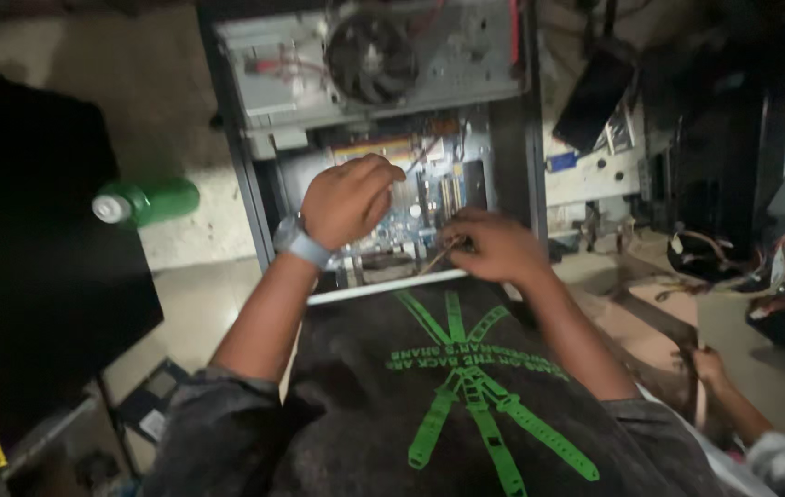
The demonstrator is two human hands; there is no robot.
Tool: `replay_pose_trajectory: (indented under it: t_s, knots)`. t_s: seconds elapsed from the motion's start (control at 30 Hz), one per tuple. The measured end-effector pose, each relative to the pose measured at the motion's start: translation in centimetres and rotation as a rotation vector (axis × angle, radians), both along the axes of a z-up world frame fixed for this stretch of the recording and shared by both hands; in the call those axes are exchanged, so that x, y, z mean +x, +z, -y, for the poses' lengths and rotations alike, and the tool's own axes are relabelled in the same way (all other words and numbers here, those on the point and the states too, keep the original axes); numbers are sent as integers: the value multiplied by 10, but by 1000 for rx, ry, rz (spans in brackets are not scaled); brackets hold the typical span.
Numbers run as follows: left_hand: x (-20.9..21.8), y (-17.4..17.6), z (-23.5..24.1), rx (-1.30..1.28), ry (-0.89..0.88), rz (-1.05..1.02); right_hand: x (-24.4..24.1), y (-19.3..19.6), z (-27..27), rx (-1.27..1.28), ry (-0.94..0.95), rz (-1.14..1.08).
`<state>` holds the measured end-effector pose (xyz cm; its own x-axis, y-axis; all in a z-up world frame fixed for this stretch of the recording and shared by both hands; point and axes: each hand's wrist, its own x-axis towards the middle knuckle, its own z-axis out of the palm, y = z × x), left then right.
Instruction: The person removes a CPU fan from a desktop computer, cleans it with a toothbrush, and reattaches it using a screwdriver. The task includes disconnecting the fan cable, brushing the fan blades and heatsink, and securing the fan back onto the motherboard.
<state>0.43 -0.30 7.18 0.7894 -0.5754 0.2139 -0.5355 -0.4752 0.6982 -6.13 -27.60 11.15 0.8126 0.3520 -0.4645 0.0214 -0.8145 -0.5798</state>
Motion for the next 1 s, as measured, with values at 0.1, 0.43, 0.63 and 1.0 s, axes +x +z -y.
replay_pose_trajectory:
  t_s: [0.1,0.43,0.63,1.0]
  knots:
    - [11,36,6,-52,307,354,-4,-13,7,90,11,-18]
    - [77,50,35,201,638,187,-14,-28,20,204,9,104]
    - [81,41,40,126,676,263,-13,-26,18,201,13,148]
    - [39,51,2,-396,626,92,-11,-17,15,223,-20,114]
